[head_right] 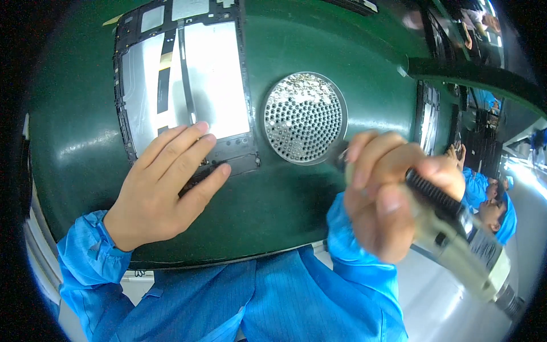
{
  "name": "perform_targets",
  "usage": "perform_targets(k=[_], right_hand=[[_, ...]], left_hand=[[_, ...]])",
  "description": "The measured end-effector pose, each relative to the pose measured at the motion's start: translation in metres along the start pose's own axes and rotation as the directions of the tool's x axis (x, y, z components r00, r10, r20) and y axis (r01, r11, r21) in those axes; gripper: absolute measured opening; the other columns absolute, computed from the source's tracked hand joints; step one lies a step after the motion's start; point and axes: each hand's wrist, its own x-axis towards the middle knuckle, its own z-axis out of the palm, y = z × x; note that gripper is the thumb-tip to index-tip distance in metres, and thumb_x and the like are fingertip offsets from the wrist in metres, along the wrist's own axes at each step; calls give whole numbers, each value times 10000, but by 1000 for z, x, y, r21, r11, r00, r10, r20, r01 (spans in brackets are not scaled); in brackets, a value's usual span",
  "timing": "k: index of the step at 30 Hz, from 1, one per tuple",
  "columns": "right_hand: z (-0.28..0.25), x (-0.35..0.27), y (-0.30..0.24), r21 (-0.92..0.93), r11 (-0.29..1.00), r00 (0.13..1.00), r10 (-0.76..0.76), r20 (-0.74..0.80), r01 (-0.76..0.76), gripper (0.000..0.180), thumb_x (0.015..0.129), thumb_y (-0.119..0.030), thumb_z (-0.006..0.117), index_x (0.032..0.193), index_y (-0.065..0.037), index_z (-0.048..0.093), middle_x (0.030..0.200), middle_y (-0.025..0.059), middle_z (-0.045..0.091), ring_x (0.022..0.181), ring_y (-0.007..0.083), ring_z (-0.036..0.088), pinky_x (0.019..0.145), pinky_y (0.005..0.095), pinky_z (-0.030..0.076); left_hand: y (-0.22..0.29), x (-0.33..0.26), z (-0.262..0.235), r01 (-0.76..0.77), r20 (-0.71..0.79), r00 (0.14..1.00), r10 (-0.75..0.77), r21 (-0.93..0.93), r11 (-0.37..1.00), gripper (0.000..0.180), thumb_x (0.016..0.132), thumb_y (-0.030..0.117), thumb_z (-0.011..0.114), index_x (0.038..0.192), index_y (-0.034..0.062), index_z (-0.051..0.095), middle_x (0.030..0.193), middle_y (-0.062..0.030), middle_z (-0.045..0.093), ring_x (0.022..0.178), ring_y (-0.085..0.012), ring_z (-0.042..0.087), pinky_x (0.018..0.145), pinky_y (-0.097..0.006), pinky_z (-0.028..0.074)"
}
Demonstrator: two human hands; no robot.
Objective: The person takes tablet frames from a conveyor shelf, aligns internal components by hand, drives screws into the frames using an electric screwdriver, and places the assembled tablet frames back onto the shelf.
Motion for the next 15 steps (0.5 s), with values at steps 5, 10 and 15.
perform_targets(k=[5,10,15], right_hand=[[-37,-1,8,-43,999,1000,-26,-11,26,397,781,-80,561,1171,-74,483,629,69,467,592,201,484,634,385,412],[-52,-4,11,-56,998,999,-36,-41,33,392,758,-41,552,1146,-52,503,623,76,479,575,199,486,621,399,419],[-64,-10,12,-28,1000,997,-14,-76,12,372,754,-28,545,1123,-48,502,643,76,485,588,200,487,632,407,425]], left_hand=[[8,5,5,86,-8,996,-86,50,995,329,649,69,722,955,-21,641,1061,-180,574,1080,-387,553,889,-500,451],[16,3,8,118,-11,993,-117,33,993,338,648,22,746,958,-50,633,1027,-187,579,1068,-384,565,909,-538,458],[22,0,16,108,-62,993,-103,81,991,175,689,5,720,795,-89,617,927,-160,587,1034,-365,586,918,-528,456]])
